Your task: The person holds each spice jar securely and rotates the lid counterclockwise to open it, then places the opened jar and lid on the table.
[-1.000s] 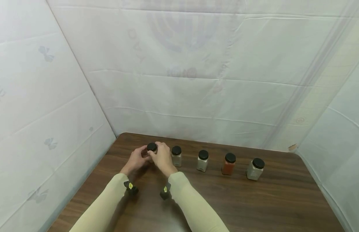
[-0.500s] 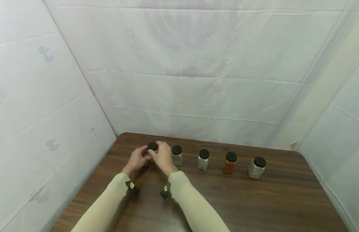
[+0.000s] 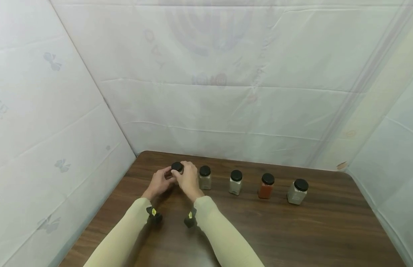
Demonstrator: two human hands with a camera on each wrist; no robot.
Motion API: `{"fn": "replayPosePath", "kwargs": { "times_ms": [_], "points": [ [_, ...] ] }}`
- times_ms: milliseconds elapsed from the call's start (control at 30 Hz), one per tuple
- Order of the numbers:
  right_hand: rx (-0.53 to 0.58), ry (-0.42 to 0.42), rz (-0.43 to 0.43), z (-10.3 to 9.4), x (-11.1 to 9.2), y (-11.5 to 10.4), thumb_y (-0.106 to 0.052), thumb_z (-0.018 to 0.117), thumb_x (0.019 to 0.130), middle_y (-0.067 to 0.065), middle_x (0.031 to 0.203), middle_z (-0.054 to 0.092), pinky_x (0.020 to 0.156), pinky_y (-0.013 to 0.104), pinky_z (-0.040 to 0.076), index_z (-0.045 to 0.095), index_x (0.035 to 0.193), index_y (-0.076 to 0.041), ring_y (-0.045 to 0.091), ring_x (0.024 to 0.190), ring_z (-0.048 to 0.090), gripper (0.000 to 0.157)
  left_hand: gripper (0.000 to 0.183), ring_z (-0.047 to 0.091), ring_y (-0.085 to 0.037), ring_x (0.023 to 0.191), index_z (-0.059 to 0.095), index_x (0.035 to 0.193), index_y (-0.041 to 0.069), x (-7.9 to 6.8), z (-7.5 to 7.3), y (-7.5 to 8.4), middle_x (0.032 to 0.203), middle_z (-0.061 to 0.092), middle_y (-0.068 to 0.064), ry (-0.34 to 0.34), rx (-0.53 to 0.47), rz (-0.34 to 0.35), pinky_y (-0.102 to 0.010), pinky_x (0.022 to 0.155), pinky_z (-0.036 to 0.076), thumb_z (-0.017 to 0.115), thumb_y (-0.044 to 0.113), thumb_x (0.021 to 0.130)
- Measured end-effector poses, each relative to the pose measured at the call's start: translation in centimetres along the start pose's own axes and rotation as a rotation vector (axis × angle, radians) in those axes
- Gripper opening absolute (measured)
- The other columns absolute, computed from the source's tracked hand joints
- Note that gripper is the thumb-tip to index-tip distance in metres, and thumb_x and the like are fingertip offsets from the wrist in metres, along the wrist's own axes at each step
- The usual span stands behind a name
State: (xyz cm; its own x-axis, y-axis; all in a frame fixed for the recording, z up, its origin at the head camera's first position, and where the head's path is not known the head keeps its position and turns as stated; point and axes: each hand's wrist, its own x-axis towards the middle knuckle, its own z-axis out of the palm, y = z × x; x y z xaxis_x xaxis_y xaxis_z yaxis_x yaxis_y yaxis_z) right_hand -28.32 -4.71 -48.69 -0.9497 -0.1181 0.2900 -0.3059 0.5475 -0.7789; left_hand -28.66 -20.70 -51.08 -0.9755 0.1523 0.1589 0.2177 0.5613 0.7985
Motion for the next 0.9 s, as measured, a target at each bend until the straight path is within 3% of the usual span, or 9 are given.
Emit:
{"fn": "replayPosePath", "kwargs": {
  "times_ms": [167, 567, 767, 900],
  "points": [
    [-0.008, 0.008, -0.008, 0.05, -0.06, -0.02, -0.031, 0.074, 0.097, 0.014, 0.121, 0.067, 0.088, 0.044, 0.057, 0.064, 0.135, -0.002, 0.031, 0.111, 0.064, 0.049, 0.047, 0.066, -0.033, 0.120, 0.061, 0.141, 0.003, 0.01, -0.08, 0.14, 0.131, 0.067, -0.018, -0.002, 0.013, 0.000, -0.046, 0.099, 0.054, 0.074, 0.013, 0.096],
    [0.000, -0.006, 0.000, -0.06, -0.04, 0.06, -0.032, 0.072, 0.098, 0.013, 0.138, 0.060, 0.100, 0.048, 0.050, 0.064, 0.137, -0.004, 0.033, 0.124, 0.056, 0.049, 0.051, 0.065, -0.032, 0.121, 0.060, 0.143, 0.003, 0.02, 0.28, 0.25, 0.131, 0.068, -0.017, 0.008, 0.029, -0.007, -0.049, 0.100, 0.053, 0.075, 0.012, 0.095],
    [-0.004, -0.022, -0.038, -0.36, 0.05, 0.27, -0.029, 0.074, 0.097, 0.011, 0.137, 0.062, 0.094, 0.047, 0.050, 0.067, 0.133, -0.005, 0.032, 0.115, 0.056, 0.043, 0.051, 0.065, -0.031, 0.121, 0.060, 0.143, 0.003, 0.03, 0.32, 0.09, 0.131, 0.068, -0.016, -0.001, 0.008, 0.015, -0.047, 0.100, 0.053, 0.075, 0.012, 0.095],
    [-0.001, -0.059, -0.046, -0.59, 0.27, 0.30, -0.028, 0.072, 0.099, 0.009, 0.138, 0.061, 0.095, 0.048, 0.049, 0.067, 0.133, -0.009, 0.032, 0.119, 0.054, 0.040, 0.052, 0.065, -0.032, 0.122, 0.059, 0.144, 0.003, 0.06, 0.06, 0.07, 0.132, 0.068, -0.016, -0.012, 0.016, 0.023, -0.048, 0.101, 0.052, 0.075, 0.014, 0.095]
  ]
}}
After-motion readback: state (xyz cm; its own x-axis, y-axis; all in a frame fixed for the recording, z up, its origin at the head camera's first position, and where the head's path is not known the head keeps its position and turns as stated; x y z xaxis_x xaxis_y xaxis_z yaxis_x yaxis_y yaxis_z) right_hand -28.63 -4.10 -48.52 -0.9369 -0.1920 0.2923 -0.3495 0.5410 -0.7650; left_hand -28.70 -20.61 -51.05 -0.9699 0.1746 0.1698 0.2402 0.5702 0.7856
